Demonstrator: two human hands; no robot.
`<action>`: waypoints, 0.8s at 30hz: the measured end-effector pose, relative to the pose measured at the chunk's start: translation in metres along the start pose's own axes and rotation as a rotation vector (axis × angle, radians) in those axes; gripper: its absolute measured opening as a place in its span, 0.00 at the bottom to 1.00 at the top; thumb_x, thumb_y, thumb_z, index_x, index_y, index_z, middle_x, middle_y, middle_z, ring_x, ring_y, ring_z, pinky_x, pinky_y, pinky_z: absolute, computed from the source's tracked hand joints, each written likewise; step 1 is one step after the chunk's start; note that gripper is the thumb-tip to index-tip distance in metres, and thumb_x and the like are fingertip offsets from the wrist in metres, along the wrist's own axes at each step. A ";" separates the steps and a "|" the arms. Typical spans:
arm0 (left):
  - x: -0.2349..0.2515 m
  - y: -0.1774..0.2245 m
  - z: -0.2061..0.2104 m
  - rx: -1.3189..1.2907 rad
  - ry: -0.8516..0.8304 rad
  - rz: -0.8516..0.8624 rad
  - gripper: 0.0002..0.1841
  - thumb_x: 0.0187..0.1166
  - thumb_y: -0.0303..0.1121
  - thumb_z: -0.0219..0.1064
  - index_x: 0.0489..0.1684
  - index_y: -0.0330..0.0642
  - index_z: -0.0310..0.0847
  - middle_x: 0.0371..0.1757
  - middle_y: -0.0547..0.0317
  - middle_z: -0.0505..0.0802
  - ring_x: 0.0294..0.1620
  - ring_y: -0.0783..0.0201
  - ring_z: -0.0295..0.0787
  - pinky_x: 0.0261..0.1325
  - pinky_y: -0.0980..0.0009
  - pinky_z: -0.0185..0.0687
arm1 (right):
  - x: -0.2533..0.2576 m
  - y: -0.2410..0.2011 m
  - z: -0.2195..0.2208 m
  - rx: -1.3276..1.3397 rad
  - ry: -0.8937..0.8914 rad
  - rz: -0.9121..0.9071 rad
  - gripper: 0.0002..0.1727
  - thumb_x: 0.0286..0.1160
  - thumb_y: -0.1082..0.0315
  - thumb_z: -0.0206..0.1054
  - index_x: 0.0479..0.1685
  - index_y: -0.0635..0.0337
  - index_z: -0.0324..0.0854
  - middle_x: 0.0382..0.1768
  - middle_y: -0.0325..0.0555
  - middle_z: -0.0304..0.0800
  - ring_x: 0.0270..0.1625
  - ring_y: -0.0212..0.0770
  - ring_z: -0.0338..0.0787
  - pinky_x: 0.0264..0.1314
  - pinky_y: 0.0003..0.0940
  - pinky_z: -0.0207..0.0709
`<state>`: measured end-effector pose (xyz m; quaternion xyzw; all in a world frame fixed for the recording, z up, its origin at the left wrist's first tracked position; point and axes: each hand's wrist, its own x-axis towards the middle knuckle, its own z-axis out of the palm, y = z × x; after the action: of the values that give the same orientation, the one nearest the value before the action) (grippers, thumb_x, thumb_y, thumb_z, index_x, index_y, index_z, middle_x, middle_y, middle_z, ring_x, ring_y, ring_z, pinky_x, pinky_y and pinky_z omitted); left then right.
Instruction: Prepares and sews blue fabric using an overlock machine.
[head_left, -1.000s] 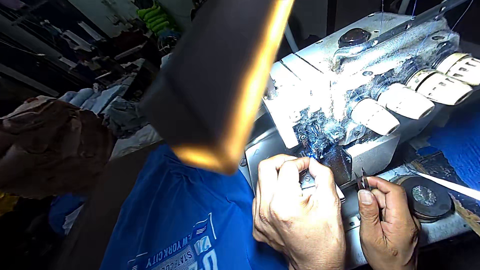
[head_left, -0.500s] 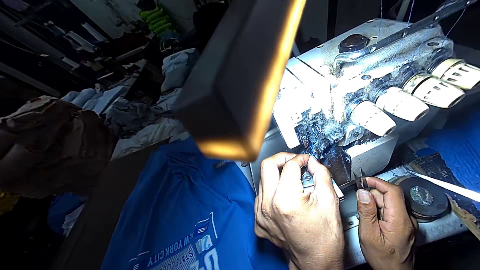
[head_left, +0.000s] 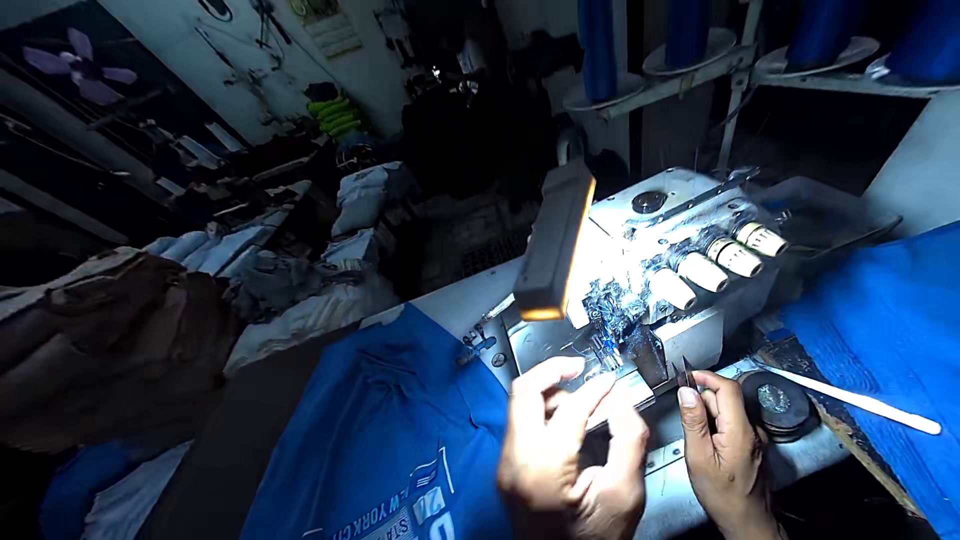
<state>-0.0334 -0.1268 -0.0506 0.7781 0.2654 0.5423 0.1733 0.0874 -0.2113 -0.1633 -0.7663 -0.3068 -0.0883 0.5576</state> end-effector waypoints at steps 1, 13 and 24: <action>0.008 -0.004 -0.011 -0.010 0.028 0.034 0.08 0.71 0.36 0.71 0.32 0.43 0.93 0.51 0.57 0.91 0.42 0.72 0.87 0.39 0.78 0.86 | 0.000 -0.001 0.000 -0.015 -0.002 0.005 0.24 0.89 0.46 0.53 0.59 0.55 0.83 0.27 0.31 0.82 0.25 0.25 0.79 0.27 0.28 0.77; 0.120 -0.051 0.012 -0.446 -1.161 -0.901 0.10 0.86 0.23 0.57 0.32 0.37 0.78 0.17 0.60 0.83 0.08 0.76 0.72 0.10 0.84 0.64 | -0.003 -0.003 0.001 -0.080 0.029 -0.001 0.21 0.88 0.47 0.54 0.57 0.50 0.84 0.26 0.31 0.84 0.25 0.30 0.82 0.27 0.34 0.78; 0.119 -0.045 0.015 -0.432 -1.126 -1.017 0.12 0.88 0.25 0.55 0.31 0.37 0.77 0.18 0.59 0.84 0.11 0.74 0.77 0.12 0.83 0.69 | -0.004 -0.004 0.002 -0.105 0.028 -0.003 0.21 0.87 0.46 0.54 0.57 0.50 0.84 0.26 0.31 0.83 0.25 0.30 0.82 0.27 0.34 0.78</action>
<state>0.0031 -0.0193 0.0089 0.6678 0.3498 -0.0394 0.6558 0.0815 -0.2104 -0.1626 -0.7926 -0.2953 -0.1159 0.5207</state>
